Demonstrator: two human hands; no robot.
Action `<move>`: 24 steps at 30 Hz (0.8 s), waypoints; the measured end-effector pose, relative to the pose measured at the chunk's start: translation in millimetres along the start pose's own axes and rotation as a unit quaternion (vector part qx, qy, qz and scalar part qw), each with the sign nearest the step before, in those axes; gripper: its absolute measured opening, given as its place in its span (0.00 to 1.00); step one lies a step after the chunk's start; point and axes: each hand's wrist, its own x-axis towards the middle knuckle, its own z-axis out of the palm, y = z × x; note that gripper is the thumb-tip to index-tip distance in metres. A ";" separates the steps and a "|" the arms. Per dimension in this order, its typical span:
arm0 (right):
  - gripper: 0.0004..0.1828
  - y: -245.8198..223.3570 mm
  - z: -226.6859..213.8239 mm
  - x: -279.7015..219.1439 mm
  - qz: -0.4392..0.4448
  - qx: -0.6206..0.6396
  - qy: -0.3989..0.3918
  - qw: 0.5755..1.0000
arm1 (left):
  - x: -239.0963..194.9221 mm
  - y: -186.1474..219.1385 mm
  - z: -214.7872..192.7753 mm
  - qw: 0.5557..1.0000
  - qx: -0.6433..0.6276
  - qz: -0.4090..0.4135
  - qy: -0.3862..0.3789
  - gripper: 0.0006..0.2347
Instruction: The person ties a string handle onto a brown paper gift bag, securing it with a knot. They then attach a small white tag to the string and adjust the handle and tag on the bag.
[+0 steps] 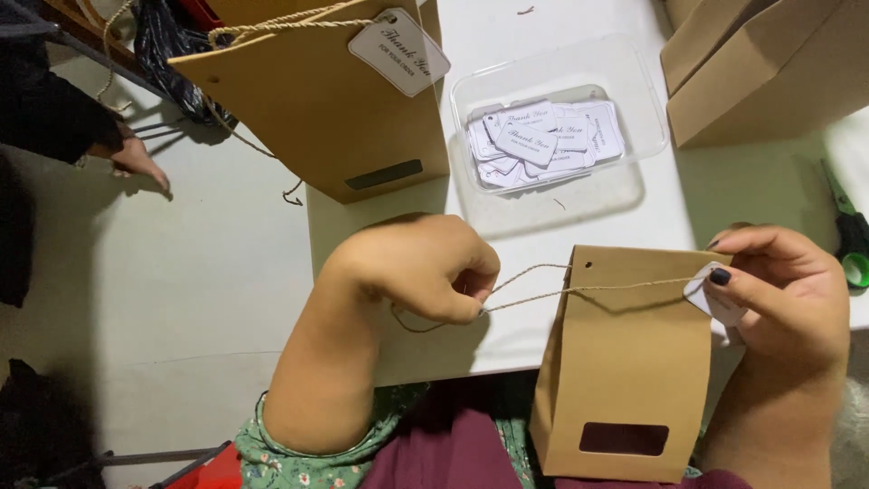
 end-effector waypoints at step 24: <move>0.13 -17.0 42.4 0.8 -0.005 0.043 -0.046 0.998 | 40.9 -6.5 24.2 0.977 -0.119 0.110 0.135 0.08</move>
